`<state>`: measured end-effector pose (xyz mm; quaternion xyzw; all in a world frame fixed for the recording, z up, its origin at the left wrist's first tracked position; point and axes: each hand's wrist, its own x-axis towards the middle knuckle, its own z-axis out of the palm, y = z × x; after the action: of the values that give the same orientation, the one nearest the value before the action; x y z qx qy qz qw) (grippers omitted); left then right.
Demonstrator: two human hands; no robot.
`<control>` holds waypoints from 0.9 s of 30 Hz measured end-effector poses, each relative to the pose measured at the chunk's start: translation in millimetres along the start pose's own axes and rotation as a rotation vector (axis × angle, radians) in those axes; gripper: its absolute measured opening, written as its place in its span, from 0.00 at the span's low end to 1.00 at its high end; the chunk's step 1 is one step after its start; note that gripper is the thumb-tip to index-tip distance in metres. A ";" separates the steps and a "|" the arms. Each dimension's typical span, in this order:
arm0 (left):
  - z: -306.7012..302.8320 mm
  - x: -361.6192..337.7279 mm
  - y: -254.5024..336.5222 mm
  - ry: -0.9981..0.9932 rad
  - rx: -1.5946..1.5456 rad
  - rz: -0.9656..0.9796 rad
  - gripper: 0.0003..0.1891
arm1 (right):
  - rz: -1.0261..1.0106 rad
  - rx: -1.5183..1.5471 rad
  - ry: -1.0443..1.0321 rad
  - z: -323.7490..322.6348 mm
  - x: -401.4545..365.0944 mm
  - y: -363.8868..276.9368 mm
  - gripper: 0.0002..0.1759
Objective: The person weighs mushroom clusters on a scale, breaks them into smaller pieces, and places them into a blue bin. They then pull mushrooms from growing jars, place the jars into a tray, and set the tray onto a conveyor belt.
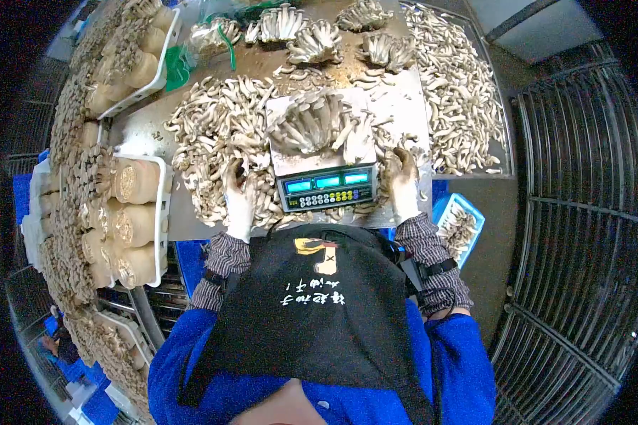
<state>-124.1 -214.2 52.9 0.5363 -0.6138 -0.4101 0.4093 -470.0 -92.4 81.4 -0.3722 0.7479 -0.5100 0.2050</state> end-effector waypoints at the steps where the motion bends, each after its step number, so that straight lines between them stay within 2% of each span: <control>1: -1.3 0.7 1.5 0.002 0.040 -0.006 0.27 | 0.037 -0.068 -0.007 1.5 1.0 4.5 0.22; 2: -2.0 1.4 0.4 0.001 0.040 -0.006 0.27 | 0.070 -0.136 -0.014 1.9 1.4 8.6 0.24; 3: -3.0 2.1 -0.6 0.004 0.143 0.064 0.29 | 0.159 -0.138 -0.065 2.5 1.2 -4.1 0.29; 4: -3.7 1.9 -1.7 0.007 0.246 0.133 0.31 | 0.160 -0.140 -0.065 5.4 -0.3 -5.8 0.29; 6: -3.8 0.8 0.0 -0.011 0.138 0.065 0.30 | 0.080 -0.248 -0.046 11.4 -2.0 -12.9 0.32; 7: -3.9 0.0 2.8 -0.028 0.031 -0.003 0.30 | 0.171 -0.149 -0.074 13.0 -2.6 -22.7 0.38; 8: -4.2 -0.6 5.6 -0.027 0.030 -0.004 0.30 | 0.170 -0.151 -0.077 17.4 -0.2 -26.1 0.38; 10: -4.4 -2.0 10.8 -0.014 0.165 0.093 0.28 | 0.218 -0.259 -0.137 28.8 9.6 -28.8 0.48; 12: -0.8 -1.6 17.5 -0.038 0.082 0.033 0.27 | 0.161 -0.242 -0.083 48.1 11.8 -38.7 0.48; 14: 4.9 0.7 17.8 -0.068 -0.001 -0.020 0.25 | 0.156 -0.181 -0.169 58.9 21.0 -59.3 0.45; 15: 9.5 2.7 12.3 -0.087 -0.076 -0.054 0.25 | 0.125 -0.295 -0.380 62.0 32.9 -41.8 0.39; 16: 13.6 4.6 10.8 -0.106 -0.151 -0.087 0.25 | 0.122 -0.292 -0.375 66.9 37.8 -24.3 0.39; 17: 15.5 4.9 31.3 -0.101 -0.134 -0.068 0.25 | -0.015 -0.292 -0.416 73.7 42.9 -6.0 0.35; 18: 17.8 7.3 34.1 -0.130 -0.176 -0.147 0.25 | -0.157 -0.291 -0.454 81.6 48.8 12.8 0.32; 19: 20.8 10.4 36.8 -0.134 -0.175 -0.181 0.25 | -0.426 -0.230 -0.325 87.9 50.5 16.3 0.30; 20: 23.0 12.3 39.2 -0.138 -0.174 -0.220 0.25 | -0.455 -0.756 -0.471 82.8 48.5 21.7 0.32; 21: 21.5 15.2 49.7 -0.182 -0.177 -0.283 0.25 | -0.318 -0.677 -0.449 83.0 50.5 25.2 0.35; 22: 23.0 16.3 62.6 -0.148 -0.193 -0.143 0.27 | -0.180 -0.596 -0.427 81.1 49.6 6.7 0.38; 23: 27.2 18.7 57.3 -0.162 -0.253 -0.157 0.29 | 0.127 -0.177 -0.356 78.1 45.7 -11.7 0.46; 24: 32.8 21.0 48.2 -0.177 -0.313 -0.170 0.30 | 0.121 -0.175 -0.353 69.4 44.0 -35.0 0.46; 25: 36.1 24.0 42.2 -0.193 -0.246 -0.137 0.33 | 0.099 -0.158 -0.359 62.2 42.7 -52.3 0.49; 27: 44.4 25.4 53.7 -0.238 -0.389 -0.244 0.31 | 0.089 -0.146 -0.383 57.1 46.4 -47.1 0.53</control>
<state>-185.5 -231.9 90.5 0.4655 -0.4978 -0.6272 0.3769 -444.0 -172.3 105.3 -0.4428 0.7461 -0.3646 0.3382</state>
